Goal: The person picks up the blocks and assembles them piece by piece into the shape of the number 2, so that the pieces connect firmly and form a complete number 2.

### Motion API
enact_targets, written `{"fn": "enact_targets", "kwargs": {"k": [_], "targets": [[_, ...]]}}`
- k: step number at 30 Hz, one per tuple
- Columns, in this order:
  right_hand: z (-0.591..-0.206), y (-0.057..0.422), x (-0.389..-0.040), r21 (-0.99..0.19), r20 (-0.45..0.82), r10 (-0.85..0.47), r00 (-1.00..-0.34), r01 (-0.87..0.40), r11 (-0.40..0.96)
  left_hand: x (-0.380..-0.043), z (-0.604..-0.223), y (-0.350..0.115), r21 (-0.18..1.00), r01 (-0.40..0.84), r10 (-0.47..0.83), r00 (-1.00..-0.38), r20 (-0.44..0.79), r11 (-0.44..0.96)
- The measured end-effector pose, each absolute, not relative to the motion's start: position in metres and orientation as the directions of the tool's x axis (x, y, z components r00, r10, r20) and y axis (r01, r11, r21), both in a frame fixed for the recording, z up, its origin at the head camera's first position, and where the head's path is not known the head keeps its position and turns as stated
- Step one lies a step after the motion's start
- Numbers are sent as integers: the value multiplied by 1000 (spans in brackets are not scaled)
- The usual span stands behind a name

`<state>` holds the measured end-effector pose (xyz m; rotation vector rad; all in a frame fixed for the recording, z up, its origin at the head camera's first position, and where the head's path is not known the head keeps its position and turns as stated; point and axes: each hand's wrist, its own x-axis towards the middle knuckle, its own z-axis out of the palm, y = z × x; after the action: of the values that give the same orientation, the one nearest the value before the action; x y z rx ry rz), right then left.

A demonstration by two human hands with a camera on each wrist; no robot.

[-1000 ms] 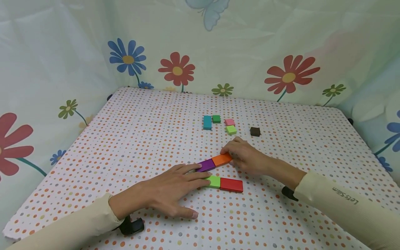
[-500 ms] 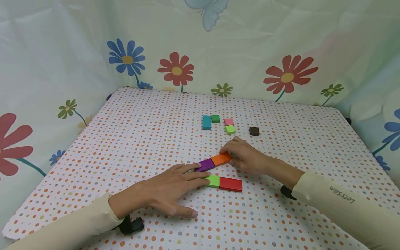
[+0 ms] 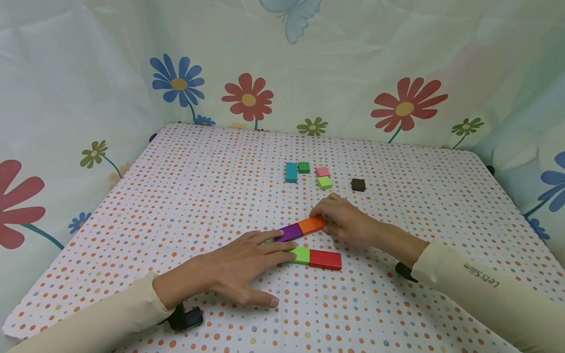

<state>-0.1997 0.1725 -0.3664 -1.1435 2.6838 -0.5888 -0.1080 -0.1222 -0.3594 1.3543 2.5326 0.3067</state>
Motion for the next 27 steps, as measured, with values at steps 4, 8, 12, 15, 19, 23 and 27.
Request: {"fn": "enact_targets", "kwargs": {"k": [4,8,12,15,19,23,27], "targets": [[-367,172,-199,-424,-4,-716,-698,-647,633,-108,-360,-122,302,781,834,-538,-122,547],[-367,172,-199,-428,-10,-713,-701,-642,637,-107,-359,-122,306,778,833,-539,-122,548],[-368,172,-199,-422,-10,-713,-701,-643,639,-107,-359,-122,311,777,833,-539,-121,548],[-367,172,-199,-416,-7,-712,-702,-645,641,-107,-359,-122,313,774,832,-541,-123,550],[-366,172,-199,-416,-14,-711,-703,-642,644,-107,-358,-122,310,775,831,-542,-123,551],[-365,173,-200,-425,-24,-714,-699,-639,640,-107,-359,-122,304,778,832,-541,-123,550],[-364,174,-200,-429,-26,-718,-696,-641,637,-107,-359,-122,303,777,831,-542,-124,552]]}}
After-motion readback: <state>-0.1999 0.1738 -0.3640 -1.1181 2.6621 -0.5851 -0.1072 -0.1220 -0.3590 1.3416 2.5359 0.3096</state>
